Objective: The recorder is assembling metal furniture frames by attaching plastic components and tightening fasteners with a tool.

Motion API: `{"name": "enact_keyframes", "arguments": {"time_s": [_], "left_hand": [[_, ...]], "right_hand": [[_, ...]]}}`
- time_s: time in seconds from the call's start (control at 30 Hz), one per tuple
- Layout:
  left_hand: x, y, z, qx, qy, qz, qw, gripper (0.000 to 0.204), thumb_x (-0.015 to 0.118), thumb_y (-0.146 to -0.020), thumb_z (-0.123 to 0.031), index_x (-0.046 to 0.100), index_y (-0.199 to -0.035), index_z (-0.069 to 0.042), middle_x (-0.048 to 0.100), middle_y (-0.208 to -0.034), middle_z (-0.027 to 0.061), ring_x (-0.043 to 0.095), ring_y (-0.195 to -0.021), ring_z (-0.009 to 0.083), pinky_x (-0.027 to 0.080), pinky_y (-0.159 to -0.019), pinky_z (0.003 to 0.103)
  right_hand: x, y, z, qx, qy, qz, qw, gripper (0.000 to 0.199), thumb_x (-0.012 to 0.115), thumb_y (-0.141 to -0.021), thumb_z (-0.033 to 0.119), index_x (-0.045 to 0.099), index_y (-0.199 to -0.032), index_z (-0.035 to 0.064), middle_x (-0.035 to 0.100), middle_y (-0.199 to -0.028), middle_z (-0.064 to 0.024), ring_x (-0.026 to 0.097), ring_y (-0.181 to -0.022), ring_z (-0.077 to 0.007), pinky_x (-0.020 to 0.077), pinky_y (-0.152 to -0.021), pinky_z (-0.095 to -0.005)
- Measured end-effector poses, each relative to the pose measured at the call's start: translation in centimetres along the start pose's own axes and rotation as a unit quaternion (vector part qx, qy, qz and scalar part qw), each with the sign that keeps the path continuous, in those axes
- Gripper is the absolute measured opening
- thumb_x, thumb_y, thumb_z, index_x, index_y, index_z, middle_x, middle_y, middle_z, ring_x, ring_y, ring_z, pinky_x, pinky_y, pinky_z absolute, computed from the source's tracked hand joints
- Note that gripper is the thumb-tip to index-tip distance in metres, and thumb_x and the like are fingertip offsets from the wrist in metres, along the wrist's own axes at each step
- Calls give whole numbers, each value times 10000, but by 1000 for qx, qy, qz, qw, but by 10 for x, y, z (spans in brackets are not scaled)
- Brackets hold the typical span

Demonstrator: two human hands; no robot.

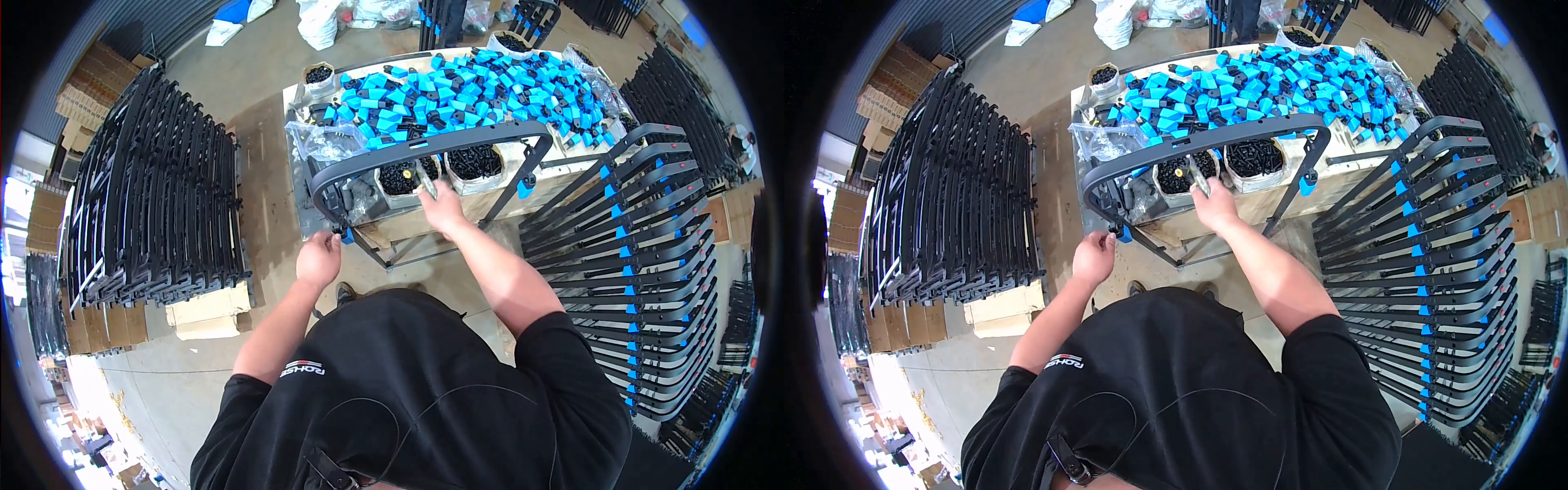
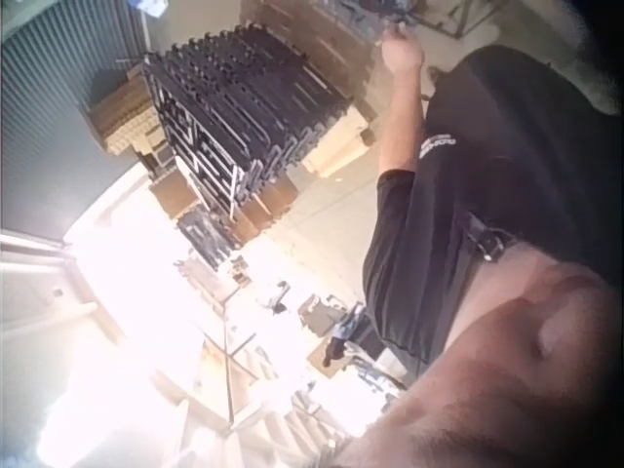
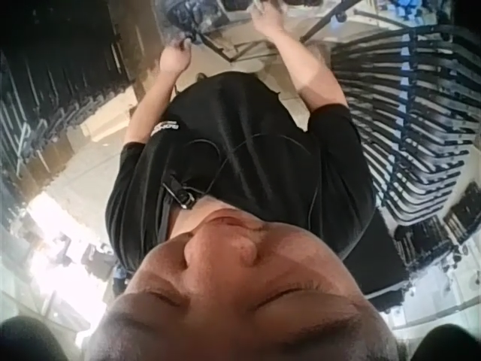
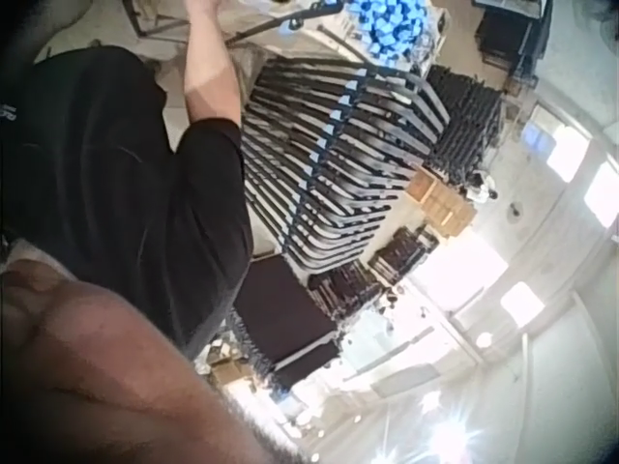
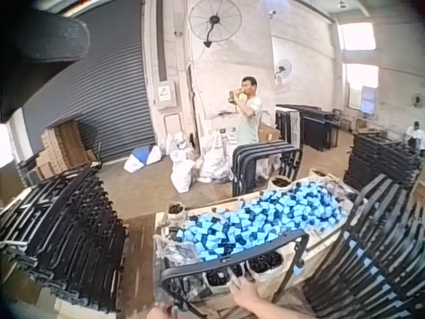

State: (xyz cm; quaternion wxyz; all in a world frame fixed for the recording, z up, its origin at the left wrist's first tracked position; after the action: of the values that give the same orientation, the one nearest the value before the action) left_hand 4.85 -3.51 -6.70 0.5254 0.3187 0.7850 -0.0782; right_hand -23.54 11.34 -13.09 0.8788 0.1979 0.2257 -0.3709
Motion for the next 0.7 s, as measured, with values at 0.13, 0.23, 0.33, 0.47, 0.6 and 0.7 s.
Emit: {"name": "enact_keyframes", "arguments": {"time_s": [0.13, 0.23, 0.33, 0.47, 0.6, 0.7], "left_hand": [[22, 20, -21, 56, 317, 56, 945, 375, 659, -994, -248, 594, -1268, 0, 710, -1015, 154, 682, -938, 220, 538, -856, 346], [37, 13, -47, 39, 451, 131, 882, 439, 623, -1025, -226, 504, -1373, 12, 681, -1102, 131, 646, -964, 179, 535, -849, 330], [50, 8, -56, 52, 507, 139, 849, 328, 588, -1042, -184, 558, -1306, 9, 690, -1044, 95, 651, -871, 137, 550, -753, 292], [29, 25, -49, 92, 476, 67, 872, 216, 606, -1027, -144, 634, -1179, 6, 698, -992, 54, 647, -837, 110, 548, -737, 281], [8, 38, 8, 104, 470, -19, 876, 186, 615, -1016, -97, 623, -1175, -1, 680, -1099, 44, 617, -1007, 110, 496, -910, 282], [0, 34, 33, 69, 571, -34, 817, 90, 562, -1044, -113, 577, -1090, -37, 697, -1088, 74, 634, -1031, 148, 496, -944, 315]], "right_hand": [[58, 73, 10, 184, -420, 333, 824, 254, 623, -1011, 330, 538, -1025, 91, 572, -797, -37, 458, -536, -124, 364, -449, -300], [69, 124, 44, 220, -460, 411, 756, 234, 606, -1023, 326, 509, -969, 120, 481, -744, 20, 350, -513, -53, 224, -426, -222], [77, 130, 41, 197, -417, 409, 787, 247, 602, -1023, 340, 526, -978, 109, 515, -758, 5, 420, -550, -77, 294, -444, -246], [71, 106, 6, 38, -250, 289, 923, 293, 627, -994, 317, 584, -1121, 57, 617, -843, -39, 572, -696, -120, 471, -610, -288], [51, 99, 13, -58, -219, 227, 947, 390, 648, -964, 252, 586, -1256, 0, 665, -912, -81, 629, -775, -130, 526, -739, -298], [60, 94, 6, 28, -303, 235, 923, 274, 643, -963, 209, 601, -1151, 14, 646, -845, -58, 612, -720, -120, 516, -648, -293]]}}
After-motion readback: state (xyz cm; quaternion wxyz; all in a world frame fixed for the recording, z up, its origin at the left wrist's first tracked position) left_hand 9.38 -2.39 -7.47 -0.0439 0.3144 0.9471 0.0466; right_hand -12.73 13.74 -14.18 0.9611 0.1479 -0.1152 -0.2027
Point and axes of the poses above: each hand's wrist, its own y-axis away from the middle knuckle, its own x-axis out of the palm, z = x × y, the point moved 9 cm from there along -y, towards the middle knuckle
